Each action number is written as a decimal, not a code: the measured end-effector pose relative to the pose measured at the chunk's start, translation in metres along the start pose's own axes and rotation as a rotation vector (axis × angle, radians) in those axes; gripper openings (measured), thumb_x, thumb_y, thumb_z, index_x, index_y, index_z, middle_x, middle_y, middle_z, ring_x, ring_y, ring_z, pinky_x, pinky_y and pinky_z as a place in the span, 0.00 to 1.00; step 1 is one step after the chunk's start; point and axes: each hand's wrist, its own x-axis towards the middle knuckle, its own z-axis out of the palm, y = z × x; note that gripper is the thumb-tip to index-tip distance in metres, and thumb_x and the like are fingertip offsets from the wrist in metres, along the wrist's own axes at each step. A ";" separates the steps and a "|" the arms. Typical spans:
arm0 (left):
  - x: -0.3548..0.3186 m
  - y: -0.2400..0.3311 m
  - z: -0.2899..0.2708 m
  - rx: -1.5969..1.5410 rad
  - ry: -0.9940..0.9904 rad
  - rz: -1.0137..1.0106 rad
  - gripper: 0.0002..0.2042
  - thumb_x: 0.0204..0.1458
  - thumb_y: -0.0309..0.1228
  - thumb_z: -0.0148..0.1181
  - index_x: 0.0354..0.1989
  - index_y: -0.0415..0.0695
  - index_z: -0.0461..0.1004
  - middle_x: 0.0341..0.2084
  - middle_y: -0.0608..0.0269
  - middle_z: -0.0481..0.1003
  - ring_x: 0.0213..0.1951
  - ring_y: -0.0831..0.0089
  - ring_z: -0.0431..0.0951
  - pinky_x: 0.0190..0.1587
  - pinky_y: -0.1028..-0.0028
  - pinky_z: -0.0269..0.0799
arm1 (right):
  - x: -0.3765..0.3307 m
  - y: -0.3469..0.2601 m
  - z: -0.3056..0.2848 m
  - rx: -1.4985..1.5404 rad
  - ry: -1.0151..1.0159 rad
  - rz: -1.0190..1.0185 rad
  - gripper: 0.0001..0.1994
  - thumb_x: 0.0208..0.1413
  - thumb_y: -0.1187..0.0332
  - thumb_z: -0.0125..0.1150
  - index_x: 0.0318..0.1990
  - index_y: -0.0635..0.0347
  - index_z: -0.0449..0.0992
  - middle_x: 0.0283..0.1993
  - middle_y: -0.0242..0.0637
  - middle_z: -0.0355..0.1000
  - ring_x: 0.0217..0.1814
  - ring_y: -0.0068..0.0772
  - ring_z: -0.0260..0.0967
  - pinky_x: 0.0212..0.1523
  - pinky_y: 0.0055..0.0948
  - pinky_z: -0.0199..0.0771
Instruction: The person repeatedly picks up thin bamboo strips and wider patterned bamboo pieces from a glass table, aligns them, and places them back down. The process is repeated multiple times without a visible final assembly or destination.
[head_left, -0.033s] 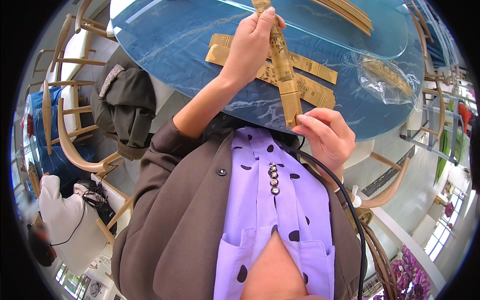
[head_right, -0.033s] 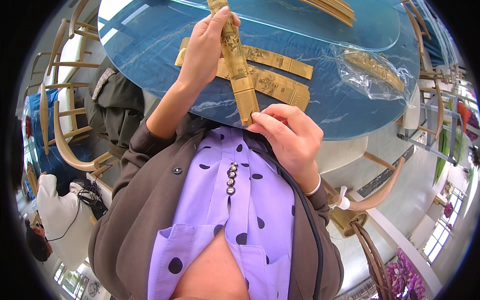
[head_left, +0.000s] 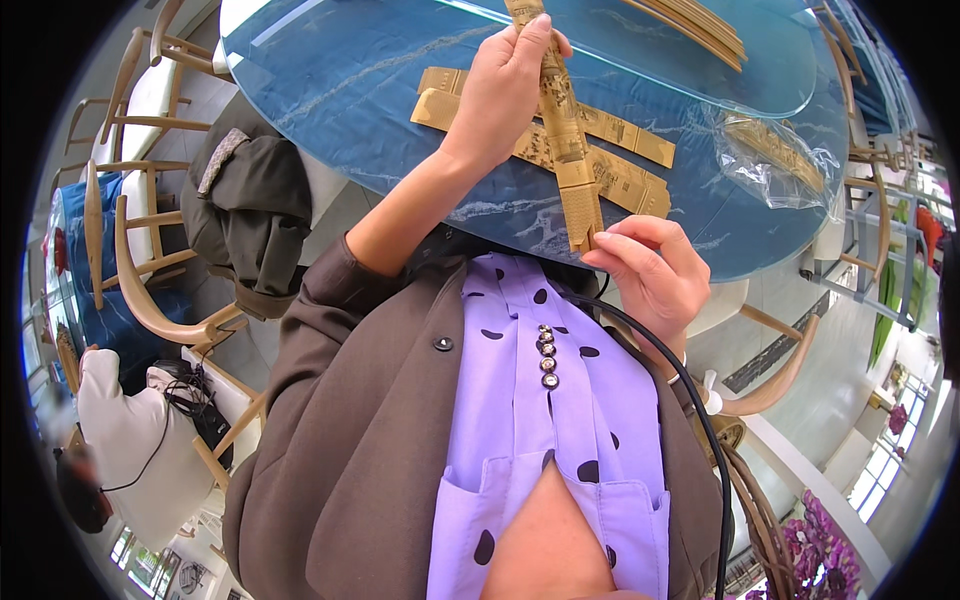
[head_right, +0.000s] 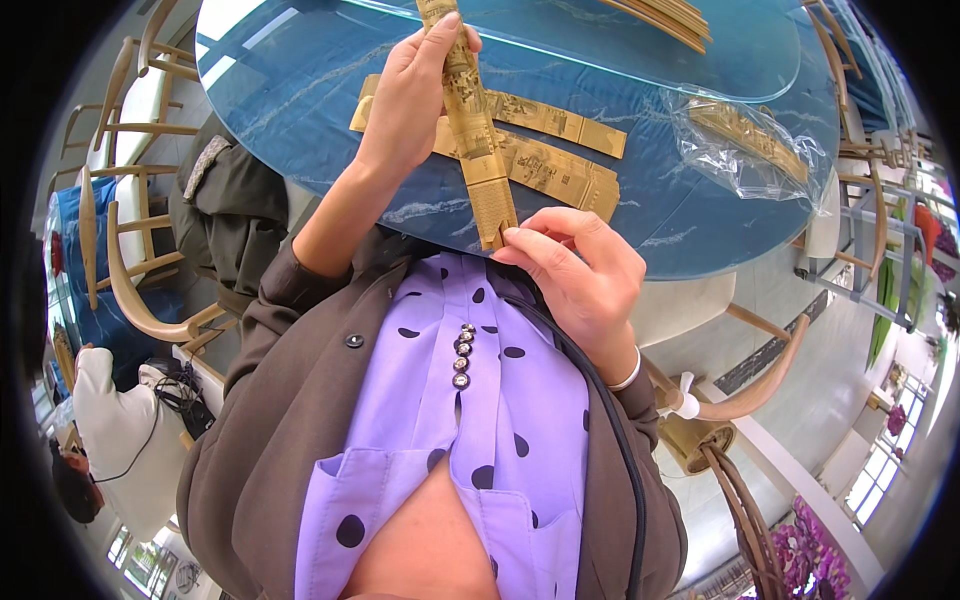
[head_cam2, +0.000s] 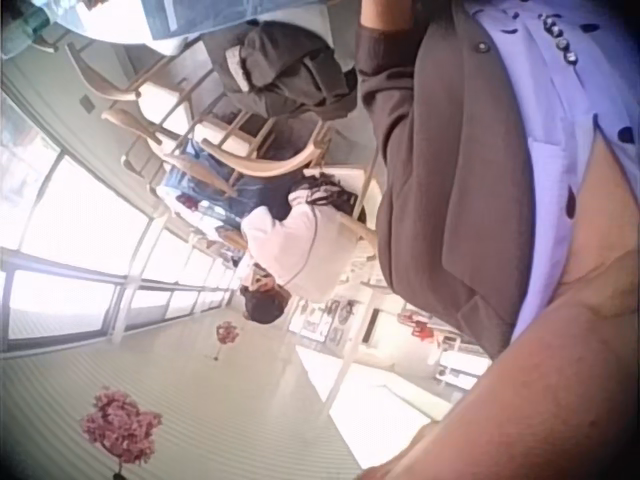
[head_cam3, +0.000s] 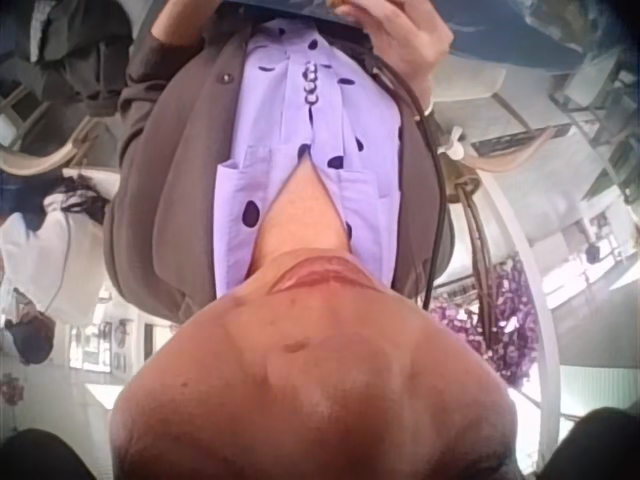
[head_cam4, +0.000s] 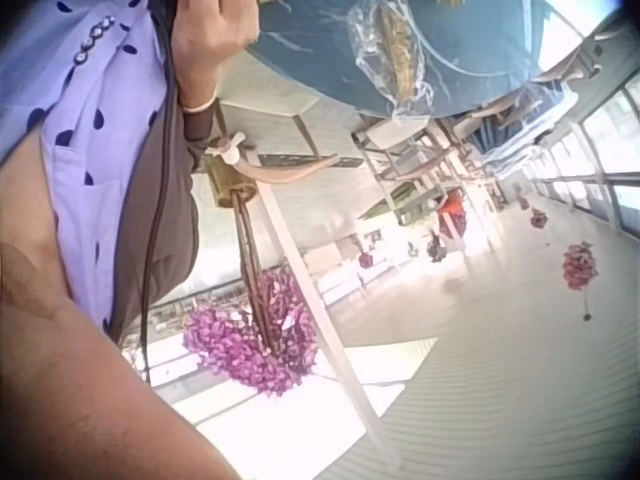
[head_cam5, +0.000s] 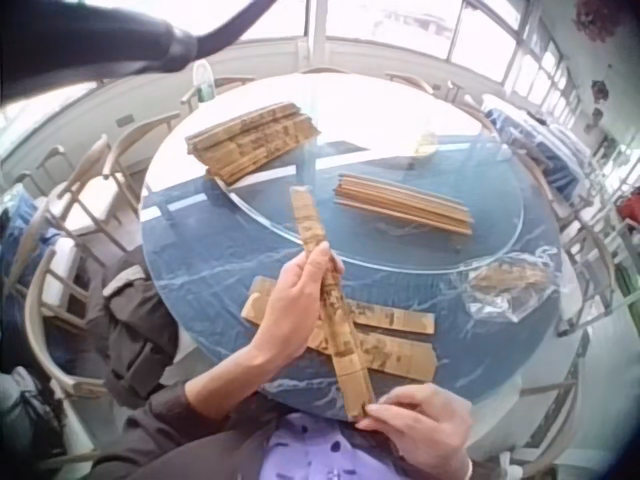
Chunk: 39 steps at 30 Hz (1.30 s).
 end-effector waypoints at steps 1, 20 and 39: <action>-0.001 -0.001 0.000 0.003 0.004 0.018 0.17 0.69 0.43 0.46 0.33 0.47 0.75 0.23 0.75 0.69 0.22 0.89 0.63 0.22 0.83 0.57 | 0.000 0.000 0.001 -0.028 0.008 -0.010 0.18 0.33 0.75 0.79 0.36 0.60 0.81 0.32 0.35 0.74 0.26 0.27 0.71 0.23 0.22 0.70; -0.001 -0.006 -0.002 0.046 -0.026 -0.052 0.17 0.68 0.42 0.47 0.32 0.45 0.74 0.25 0.74 0.68 0.28 0.87 0.64 0.33 0.81 0.61 | -0.006 -0.004 0.019 -0.315 0.057 -0.090 0.13 0.43 0.63 0.76 0.33 0.55 0.78 0.31 0.30 0.69 0.31 0.32 0.69 0.28 0.28 0.71; 0.002 -0.004 -0.007 0.023 -0.022 -0.019 0.17 0.69 0.42 0.46 0.32 0.45 0.75 0.25 0.74 0.69 0.29 0.87 0.64 0.33 0.81 0.61 | 0.006 -0.011 0.016 0.102 0.019 0.256 0.15 0.42 0.71 0.76 0.40 0.60 0.81 0.36 0.38 0.74 0.30 0.32 0.72 0.29 0.27 0.74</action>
